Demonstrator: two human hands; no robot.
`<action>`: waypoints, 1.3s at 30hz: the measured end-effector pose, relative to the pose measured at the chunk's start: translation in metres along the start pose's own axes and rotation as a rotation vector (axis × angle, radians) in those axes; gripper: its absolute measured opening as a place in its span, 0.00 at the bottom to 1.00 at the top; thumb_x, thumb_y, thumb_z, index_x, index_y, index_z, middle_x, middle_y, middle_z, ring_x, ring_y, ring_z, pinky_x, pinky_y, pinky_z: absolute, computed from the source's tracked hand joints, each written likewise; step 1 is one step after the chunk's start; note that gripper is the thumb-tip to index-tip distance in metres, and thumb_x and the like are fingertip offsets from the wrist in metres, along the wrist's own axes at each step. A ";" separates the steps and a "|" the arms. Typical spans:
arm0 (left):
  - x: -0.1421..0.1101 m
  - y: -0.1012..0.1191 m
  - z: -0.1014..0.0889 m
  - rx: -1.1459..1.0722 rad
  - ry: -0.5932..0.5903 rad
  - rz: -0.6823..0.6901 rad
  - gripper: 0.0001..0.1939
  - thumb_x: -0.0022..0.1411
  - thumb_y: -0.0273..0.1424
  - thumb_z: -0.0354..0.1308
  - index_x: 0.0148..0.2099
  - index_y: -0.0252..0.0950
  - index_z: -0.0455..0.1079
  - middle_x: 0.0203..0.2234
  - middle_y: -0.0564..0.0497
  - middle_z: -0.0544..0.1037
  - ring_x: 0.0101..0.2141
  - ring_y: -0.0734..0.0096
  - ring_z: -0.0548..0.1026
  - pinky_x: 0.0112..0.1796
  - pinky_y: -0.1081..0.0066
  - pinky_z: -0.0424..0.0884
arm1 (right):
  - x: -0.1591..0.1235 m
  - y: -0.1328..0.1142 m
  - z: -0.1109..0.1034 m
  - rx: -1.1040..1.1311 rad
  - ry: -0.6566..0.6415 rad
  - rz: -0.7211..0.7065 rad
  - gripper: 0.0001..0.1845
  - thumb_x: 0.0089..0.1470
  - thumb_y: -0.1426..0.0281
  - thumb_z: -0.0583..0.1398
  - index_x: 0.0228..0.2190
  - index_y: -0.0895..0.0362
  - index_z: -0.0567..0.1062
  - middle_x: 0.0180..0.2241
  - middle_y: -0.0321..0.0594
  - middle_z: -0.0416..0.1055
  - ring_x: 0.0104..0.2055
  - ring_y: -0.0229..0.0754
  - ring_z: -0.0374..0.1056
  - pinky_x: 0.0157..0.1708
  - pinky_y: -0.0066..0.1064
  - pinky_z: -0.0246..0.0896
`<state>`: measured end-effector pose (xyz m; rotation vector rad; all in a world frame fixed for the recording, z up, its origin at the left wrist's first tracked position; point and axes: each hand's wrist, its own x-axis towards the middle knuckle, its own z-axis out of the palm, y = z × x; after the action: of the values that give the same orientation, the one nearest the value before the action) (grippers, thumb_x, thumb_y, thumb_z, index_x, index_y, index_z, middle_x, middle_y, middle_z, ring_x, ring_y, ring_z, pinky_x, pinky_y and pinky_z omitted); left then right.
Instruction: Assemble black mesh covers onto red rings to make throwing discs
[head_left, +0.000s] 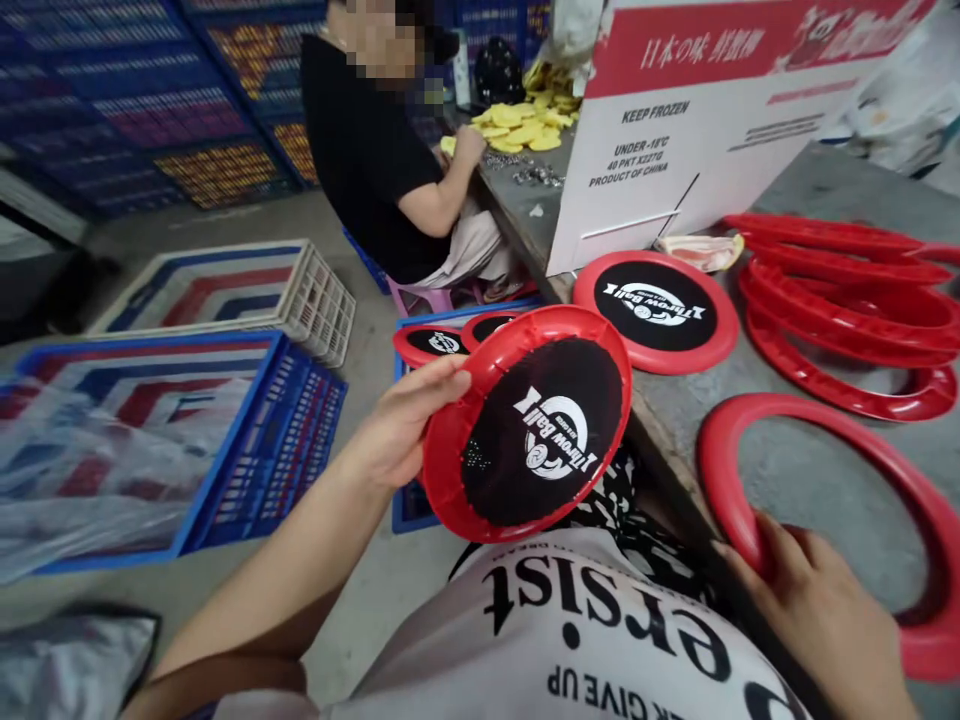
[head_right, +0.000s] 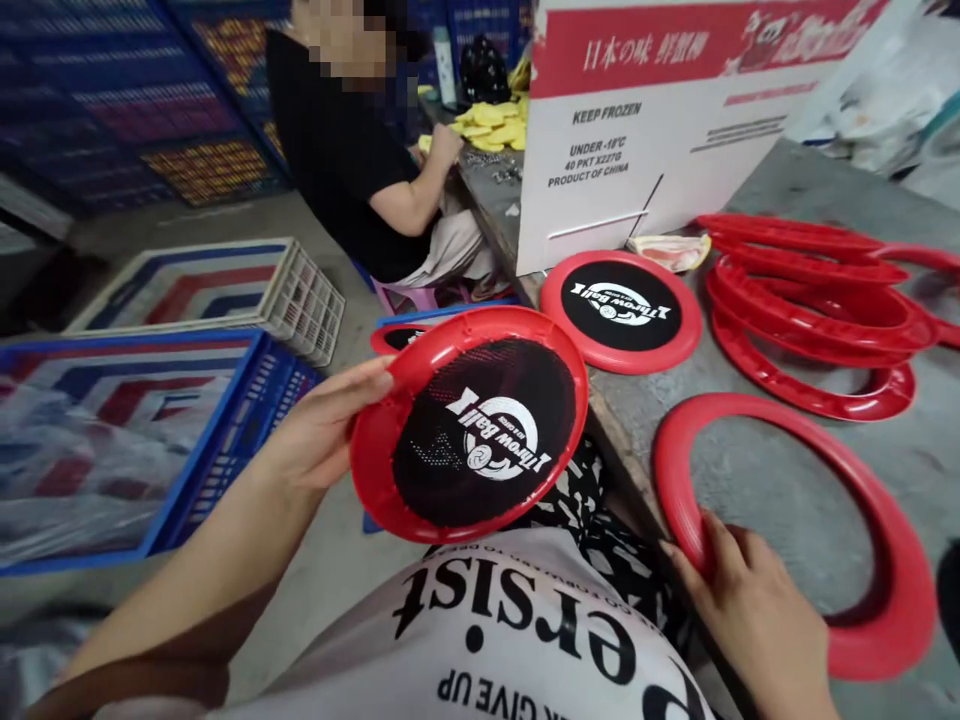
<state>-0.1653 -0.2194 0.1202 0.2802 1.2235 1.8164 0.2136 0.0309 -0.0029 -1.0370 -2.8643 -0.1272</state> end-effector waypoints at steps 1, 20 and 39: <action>0.002 -0.001 0.001 0.014 -0.017 -0.024 0.18 0.57 0.32 0.69 0.49 0.32 0.75 0.38 0.44 0.84 0.35 0.63 0.84 0.37 0.71 0.80 | 0.005 0.002 -0.004 -0.016 -0.009 -0.034 0.35 0.64 0.46 0.48 0.54 0.59 0.73 0.42 0.55 0.75 0.42 0.61 0.75 0.32 0.48 0.71; 0.066 -0.024 0.025 0.709 -0.333 0.110 0.16 0.63 0.40 0.64 0.48 0.37 0.69 0.42 0.48 0.78 0.40 0.67 0.78 0.42 0.65 0.75 | 0.178 -0.150 -0.103 0.447 -0.146 -0.224 0.25 0.69 0.52 0.49 0.39 0.54 0.79 0.36 0.40 0.80 0.36 0.44 0.73 0.33 0.32 0.52; 0.054 -0.088 0.021 1.193 0.093 0.735 0.05 0.64 0.25 0.60 0.35 0.38 0.70 0.52 0.46 0.75 0.52 0.62 0.76 0.54 0.57 0.73 | 0.177 -0.152 -0.094 0.293 -0.166 -0.012 0.29 0.67 0.48 0.47 0.35 0.54 0.78 0.32 0.42 0.79 0.33 0.46 0.72 0.28 0.32 0.43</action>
<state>-0.1347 -0.1550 0.0422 1.4635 2.3752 1.3917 -0.0138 0.0160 0.1036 -1.0131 -2.9117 0.3845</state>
